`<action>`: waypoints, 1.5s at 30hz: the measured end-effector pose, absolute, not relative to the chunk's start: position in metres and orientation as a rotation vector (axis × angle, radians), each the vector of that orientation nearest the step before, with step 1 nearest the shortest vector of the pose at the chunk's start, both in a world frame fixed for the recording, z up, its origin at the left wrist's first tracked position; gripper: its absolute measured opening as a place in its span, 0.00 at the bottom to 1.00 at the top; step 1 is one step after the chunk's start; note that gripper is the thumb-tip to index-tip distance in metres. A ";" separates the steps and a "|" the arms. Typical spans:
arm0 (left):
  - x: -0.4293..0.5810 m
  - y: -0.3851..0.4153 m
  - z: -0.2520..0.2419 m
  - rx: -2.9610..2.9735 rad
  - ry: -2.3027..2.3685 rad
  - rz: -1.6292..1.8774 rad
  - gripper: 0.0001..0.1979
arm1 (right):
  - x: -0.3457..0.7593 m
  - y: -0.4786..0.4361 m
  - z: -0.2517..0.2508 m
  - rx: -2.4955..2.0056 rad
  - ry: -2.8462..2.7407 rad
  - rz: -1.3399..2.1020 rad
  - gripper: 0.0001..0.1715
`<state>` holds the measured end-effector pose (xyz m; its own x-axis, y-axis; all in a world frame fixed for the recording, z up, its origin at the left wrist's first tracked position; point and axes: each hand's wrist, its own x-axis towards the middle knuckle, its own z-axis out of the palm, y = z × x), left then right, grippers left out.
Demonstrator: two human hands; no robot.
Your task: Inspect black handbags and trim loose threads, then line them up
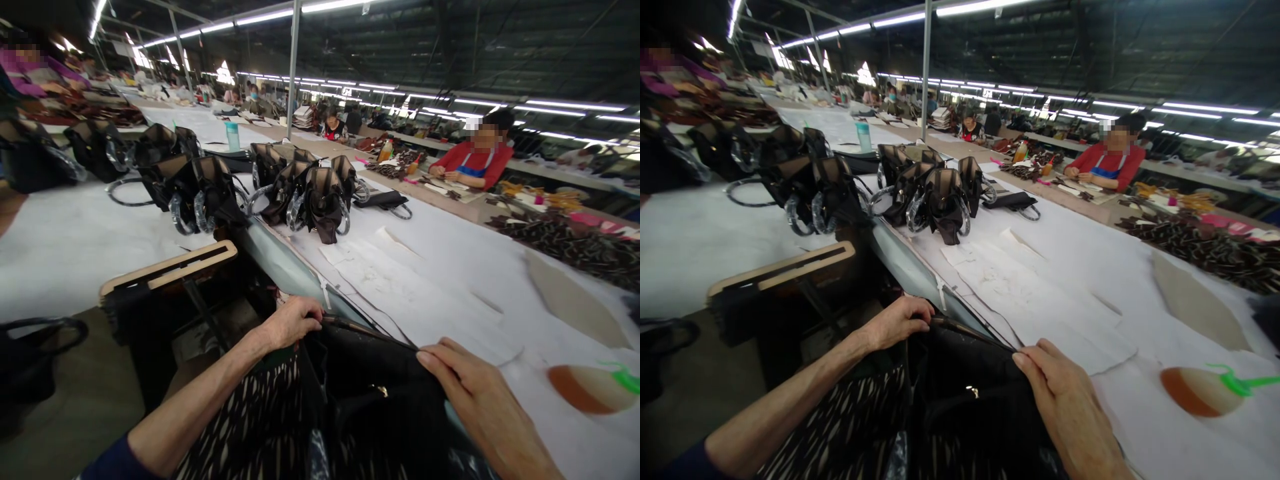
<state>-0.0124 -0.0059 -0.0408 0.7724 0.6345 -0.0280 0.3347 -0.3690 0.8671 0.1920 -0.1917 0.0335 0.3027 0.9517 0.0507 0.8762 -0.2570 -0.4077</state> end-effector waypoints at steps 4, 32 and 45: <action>-0.010 -0.008 -0.045 1.974 0.797 0.421 0.03 | 0.194 -0.192 0.032 -2.251 -1.632 0.326 0.23; -0.001 -0.007 -0.052 2.007 0.876 0.424 0.02 | 0.188 -0.191 0.036 -2.214 -1.652 0.313 0.22; -0.004 0.005 -0.012 1.848 0.569 0.122 0.16 | 0.199 -0.190 0.036 -2.144 -1.653 0.378 0.19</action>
<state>-0.0041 0.0050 -0.0117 0.8775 0.4392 -0.1927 0.3220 -0.2415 0.9154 0.1994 -0.1897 0.0361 0.2618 0.9646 0.0317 0.8550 -0.2166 -0.4712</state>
